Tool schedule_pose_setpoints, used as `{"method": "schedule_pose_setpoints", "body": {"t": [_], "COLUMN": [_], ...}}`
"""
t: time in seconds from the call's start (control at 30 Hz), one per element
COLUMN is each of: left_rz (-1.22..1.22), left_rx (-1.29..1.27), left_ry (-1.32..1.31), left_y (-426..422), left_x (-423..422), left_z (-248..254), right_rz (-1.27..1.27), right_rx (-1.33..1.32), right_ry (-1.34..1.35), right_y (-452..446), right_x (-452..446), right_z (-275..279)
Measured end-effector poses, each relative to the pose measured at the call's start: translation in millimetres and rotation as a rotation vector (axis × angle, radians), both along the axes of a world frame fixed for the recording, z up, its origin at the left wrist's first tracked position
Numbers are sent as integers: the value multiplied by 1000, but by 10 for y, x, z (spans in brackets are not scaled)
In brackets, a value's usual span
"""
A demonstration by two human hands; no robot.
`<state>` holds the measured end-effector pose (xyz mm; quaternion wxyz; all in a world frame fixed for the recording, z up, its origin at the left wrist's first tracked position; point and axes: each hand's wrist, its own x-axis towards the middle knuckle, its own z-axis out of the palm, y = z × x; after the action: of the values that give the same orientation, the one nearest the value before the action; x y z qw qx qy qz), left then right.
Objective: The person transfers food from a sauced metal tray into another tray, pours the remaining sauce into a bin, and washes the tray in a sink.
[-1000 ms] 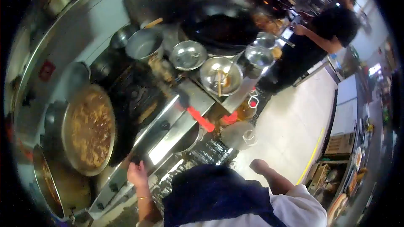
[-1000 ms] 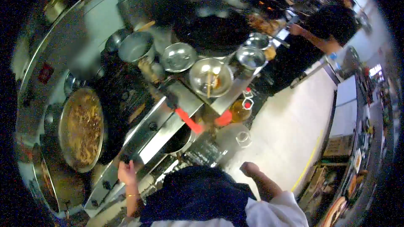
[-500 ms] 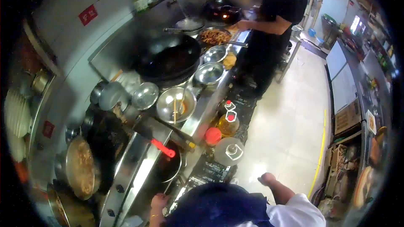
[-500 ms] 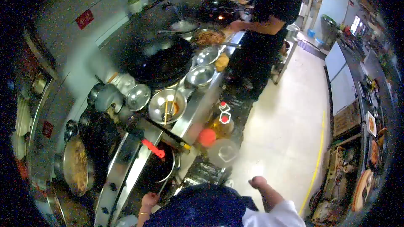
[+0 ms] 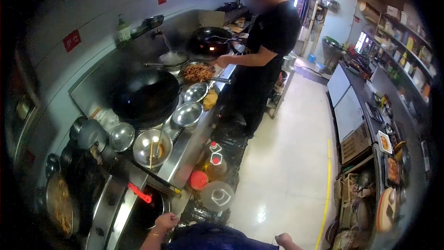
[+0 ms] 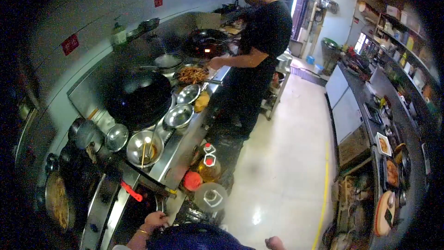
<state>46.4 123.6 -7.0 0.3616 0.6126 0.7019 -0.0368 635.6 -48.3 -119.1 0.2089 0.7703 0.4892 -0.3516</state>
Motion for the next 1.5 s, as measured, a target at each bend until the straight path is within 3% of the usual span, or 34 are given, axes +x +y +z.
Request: {"method": "schedule_pose_setpoints", "body": {"t": [0.1, 0.2, 0.27, 0.3, 0.33, 0.37, 0.47, 0.5, 0.63, 0.7, 0.73, 0.8, 1.0, 1.03, 1.13, 1.17, 1.33, 1.47, 1.5], "left_rz": [1, -201, -193, -236, -193, -162, -141, -146, -188, -224, -246, -326, -422, -433, -497, -537, -705, -780, -845], "left_rx": [-87, 15, 149, 88, 221, 204, 128, 97, 60, -11, -59, -53, 54, 16, -26, 5, 74, 38, 105], "left_ry": [-154, -30, -196, -189, -237, -268, -379, -418, -543, -606, -634, -621, -622, -623, -605, -582, -504, -517, -502], "left_y": [318, 633, 773, 908, 950, 1015, 1210, 1254, 1372, 1537, 1552, 1614, 1702, 1704, 1766, 1779, 1722, 1570, 1485], "left_x": [120, 80, 80, 55, 52, 66, 87, 73, 93, 132, 129, 151, 315, 346, 518, 575, 914, 1239, 1320], "left_z": [209, -95, -54, -158, -243, -99, 155, 134, -459, -104, 6, -158, -474, -539, -472, -456, -353, 162, 178], "right_rz": [-179, -201, -221, -248, -274, -410, -319, -36, -254, -382, -564, -170, -582, -379, -490, -412, -517, -547, -796], "right_rx": [46, 47, 48, 61, 75, 89, -45, 155, 90, 32, 210, 364, 129, 146, 219, 297, 362, 455, 366], "right_ry": [-10, 44, 55, 49, 46, -6, 57, 24, 67, 93, 111, -132, 118, 24, 7, -47, -35, 29, 35], "right_y": [88, 44, -69, -92, -82, -22, 173, -159, 23, -95, -300, -249, -339, -438, -479, -576, -1002, -1422, -1528], "right_x": [-416, -611, -645, -727, -824, -1060, -1360, -1090, -1071, -1142, -1151, -1479, -1848, -1824, -2094, -2089, -2027, -1859, -1820], "right_z": [568, 485, 459, 493, 503, 790, 1357, 738, 808, 852, 695, 884, 1050, 968, 1213, 1168, 1087, 929, 907]}}
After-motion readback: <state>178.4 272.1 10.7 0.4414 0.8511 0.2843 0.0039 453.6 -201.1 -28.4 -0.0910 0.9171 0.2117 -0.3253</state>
